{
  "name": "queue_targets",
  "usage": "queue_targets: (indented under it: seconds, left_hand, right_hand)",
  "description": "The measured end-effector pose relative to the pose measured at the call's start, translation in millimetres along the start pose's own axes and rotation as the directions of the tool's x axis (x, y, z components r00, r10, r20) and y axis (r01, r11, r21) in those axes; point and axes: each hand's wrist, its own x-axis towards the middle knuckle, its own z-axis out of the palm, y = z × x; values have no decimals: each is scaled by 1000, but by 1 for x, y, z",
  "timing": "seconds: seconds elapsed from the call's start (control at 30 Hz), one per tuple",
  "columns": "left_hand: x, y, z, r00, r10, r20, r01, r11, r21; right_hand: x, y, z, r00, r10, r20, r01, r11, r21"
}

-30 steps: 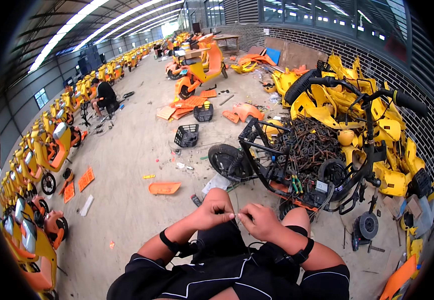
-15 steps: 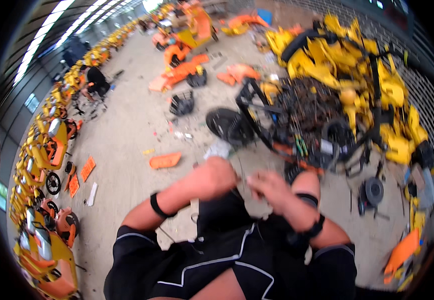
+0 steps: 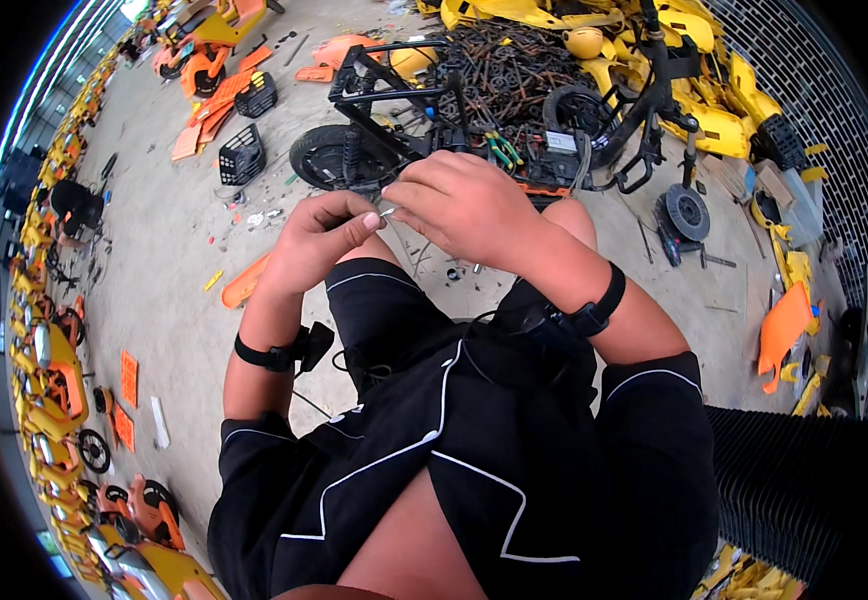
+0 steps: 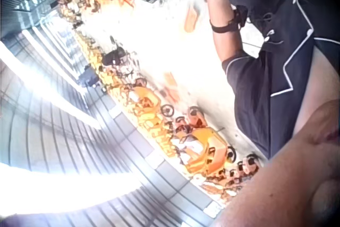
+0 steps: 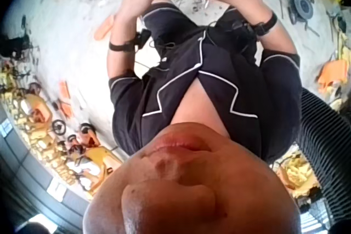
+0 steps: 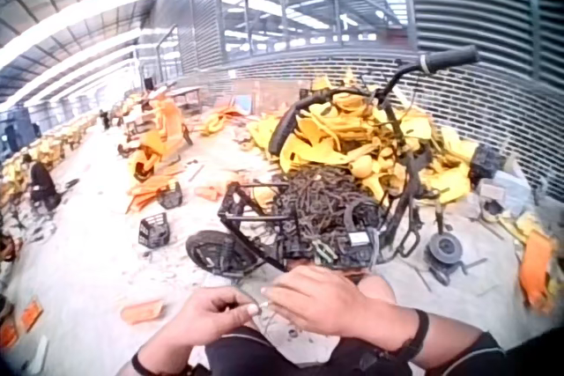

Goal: The person uses pliers to strip insulation and twist electrical wires while connecting them to a motorcycle frame.

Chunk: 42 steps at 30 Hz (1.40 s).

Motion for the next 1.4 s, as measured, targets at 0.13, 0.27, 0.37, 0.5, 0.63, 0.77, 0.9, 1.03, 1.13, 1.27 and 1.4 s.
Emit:
queue_targets:
  seconds: [0.13,0.27,0.37,0.5,0.63,0.77,0.9,1.03,1.13,1.27,1.4]
  left_hand:
    - [5,-6,1,998,21,61,-15,995,-101]
    - [4,-12,-3,990,2,138,6,998,-57]
    - [-3,-13,-5,986,110,123,-123,986,109]
    - [-11,-6,-6,859,489,149,-503,754,422]
    - [-20,-12,-13,723,669,172,-642,559,526]
    - [-29,-9,-18,629,756,178,-668,409,622]
    - [-39,-2,-17,526,818,230,-601,167,781]
    - [-30,-8,-26,647,729,224,-501,185,846]
    - [-28,-10,-20,776,630,31,-467,541,700]
    - [-24,-18,-7,909,388,-152,-328,891,314]
    - [-12,-19,6,952,290,-96,-285,956,65]
  right_hand:
    - [2,1,-9,986,-165,22,167,983,-77]
    - [-2,-6,-12,975,-150,164,165,983,-77]
    - [-1,-13,-4,975,-36,219,13,994,109]
    - [-5,-24,6,882,295,367,-443,786,431]
    - [0,-39,16,683,456,570,-725,324,608]
    - [8,-49,26,462,458,760,-726,-297,620]
    - [18,-46,25,389,218,895,-592,-685,424]
    - [10,-39,33,388,392,834,-715,-443,541]
    - [-7,-34,25,585,549,596,-749,86,656]
    - [-5,-25,2,876,410,254,-480,791,379]
    - [-4,-9,-2,995,64,80,-77,982,170]
